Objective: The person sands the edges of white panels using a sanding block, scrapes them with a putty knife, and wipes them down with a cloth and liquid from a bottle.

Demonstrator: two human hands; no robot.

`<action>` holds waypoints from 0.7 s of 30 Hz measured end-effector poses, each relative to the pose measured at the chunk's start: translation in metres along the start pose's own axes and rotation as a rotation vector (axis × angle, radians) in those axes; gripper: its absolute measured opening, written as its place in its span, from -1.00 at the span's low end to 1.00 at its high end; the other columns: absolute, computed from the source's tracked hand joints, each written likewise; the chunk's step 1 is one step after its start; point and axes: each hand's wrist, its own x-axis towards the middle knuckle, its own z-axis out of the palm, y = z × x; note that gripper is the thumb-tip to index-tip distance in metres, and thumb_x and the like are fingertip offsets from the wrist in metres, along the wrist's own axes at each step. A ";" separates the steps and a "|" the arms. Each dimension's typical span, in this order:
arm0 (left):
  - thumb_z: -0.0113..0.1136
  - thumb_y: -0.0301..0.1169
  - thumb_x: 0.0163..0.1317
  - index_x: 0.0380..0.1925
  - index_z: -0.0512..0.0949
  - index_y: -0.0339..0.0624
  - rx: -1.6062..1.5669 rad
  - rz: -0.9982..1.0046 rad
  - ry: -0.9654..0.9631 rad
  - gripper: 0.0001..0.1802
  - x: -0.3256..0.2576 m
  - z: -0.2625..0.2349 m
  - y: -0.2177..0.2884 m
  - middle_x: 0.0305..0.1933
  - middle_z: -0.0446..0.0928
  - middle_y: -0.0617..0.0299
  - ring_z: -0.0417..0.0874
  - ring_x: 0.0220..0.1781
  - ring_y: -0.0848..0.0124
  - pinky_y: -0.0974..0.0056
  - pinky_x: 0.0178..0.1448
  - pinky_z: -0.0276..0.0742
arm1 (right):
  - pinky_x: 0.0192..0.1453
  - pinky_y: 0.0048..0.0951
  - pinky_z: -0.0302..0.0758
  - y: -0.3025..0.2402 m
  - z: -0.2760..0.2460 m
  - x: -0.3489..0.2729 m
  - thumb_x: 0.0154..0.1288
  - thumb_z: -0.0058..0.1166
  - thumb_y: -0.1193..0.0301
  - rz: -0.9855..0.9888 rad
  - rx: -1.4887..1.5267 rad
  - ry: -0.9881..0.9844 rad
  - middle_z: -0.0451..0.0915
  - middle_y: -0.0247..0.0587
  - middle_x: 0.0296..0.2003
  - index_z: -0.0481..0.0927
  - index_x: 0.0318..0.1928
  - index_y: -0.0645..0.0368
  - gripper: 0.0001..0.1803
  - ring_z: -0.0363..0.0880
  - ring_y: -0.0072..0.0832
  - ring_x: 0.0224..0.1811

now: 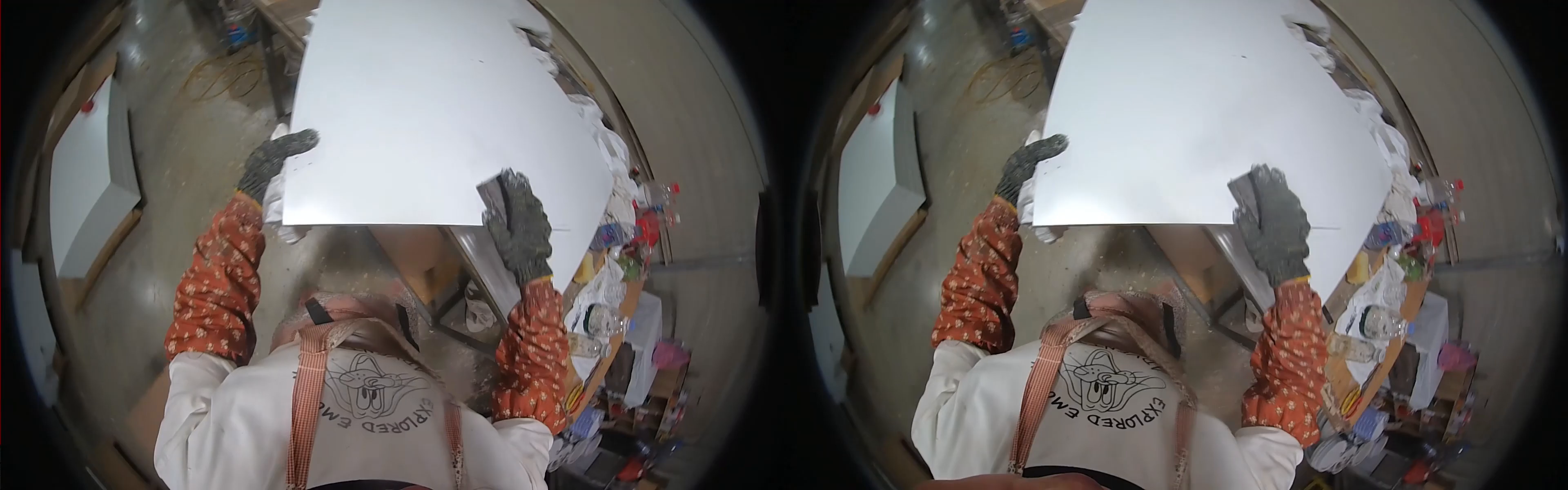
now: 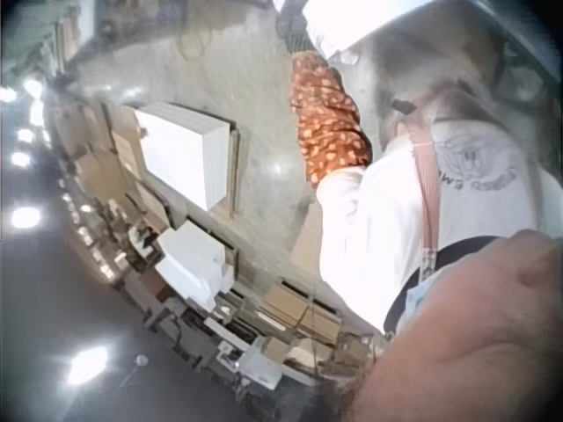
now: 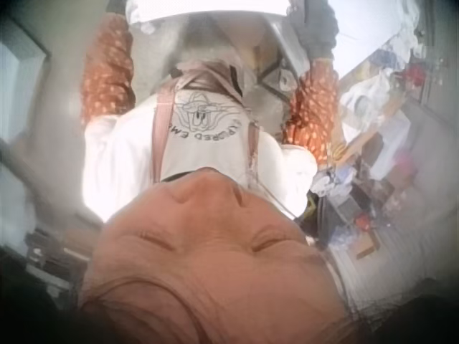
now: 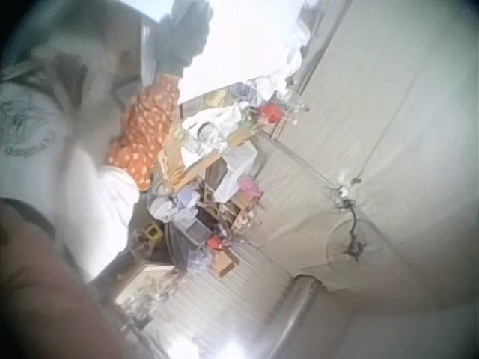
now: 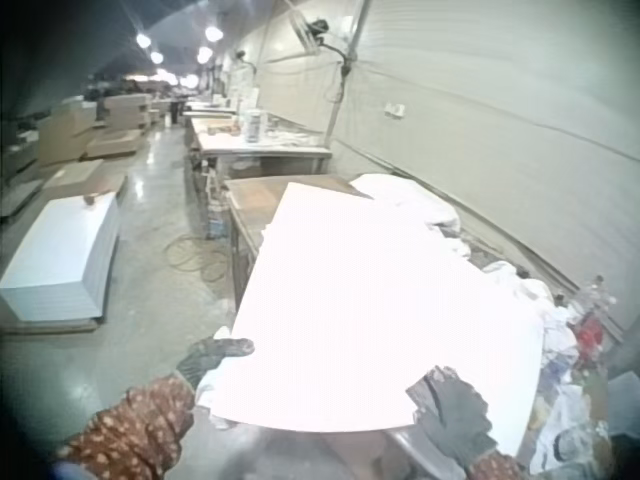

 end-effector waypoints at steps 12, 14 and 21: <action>0.20 -0.39 0.19 -0.19 0.51 -0.25 -0.293 -0.146 0.101 -0.77 0.017 -0.010 -0.021 -0.25 0.58 0.16 0.60 -0.23 0.46 0.32 -0.16 0.57 | 0.34 -0.02 0.16 -0.222 0.048 0.045 0.25 -0.07 0.24 -0.631 0.212 0.196 0.29 -0.06 0.23 0.43 0.17 -0.14 -0.56 0.20 -0.13 0.30; 0.22 -0.40 0.17 -0.19 0.50 -0.29 -0.043 -0.028 0.000 -0.76 0.017 -0.014 -0.014 -0.23 0.58 0.14 0.60 -0.23 0.44 0.34 -0.12 0.56 | 0.15 -0.04 0.36 -0.183 0.040 0.035 0.13 0.09 0.21 -0.592 0.028 0.123 0.35 -0.12 0.17 0.45 0.09 -0.09 -0.53 0.38 -0.13 0.11; 0.23 -0.39 0.15 -0.11 0.45 -0.25 -0.220 -0.173 0.031 -0.68 0.003 0.007 0.009 -0.25 0.55 0.15 0.58 -0.25 0.40 0.31 -0.14 0.54 | 0.15 -0.21 0.39 0.030 -0.010 -0.052 0.26 0.06 0.15 0.057 -0.487 0.049 0.26 0.05 0.26 0.27 0.28 0.11 -0.37 0.21 -0.16 0.34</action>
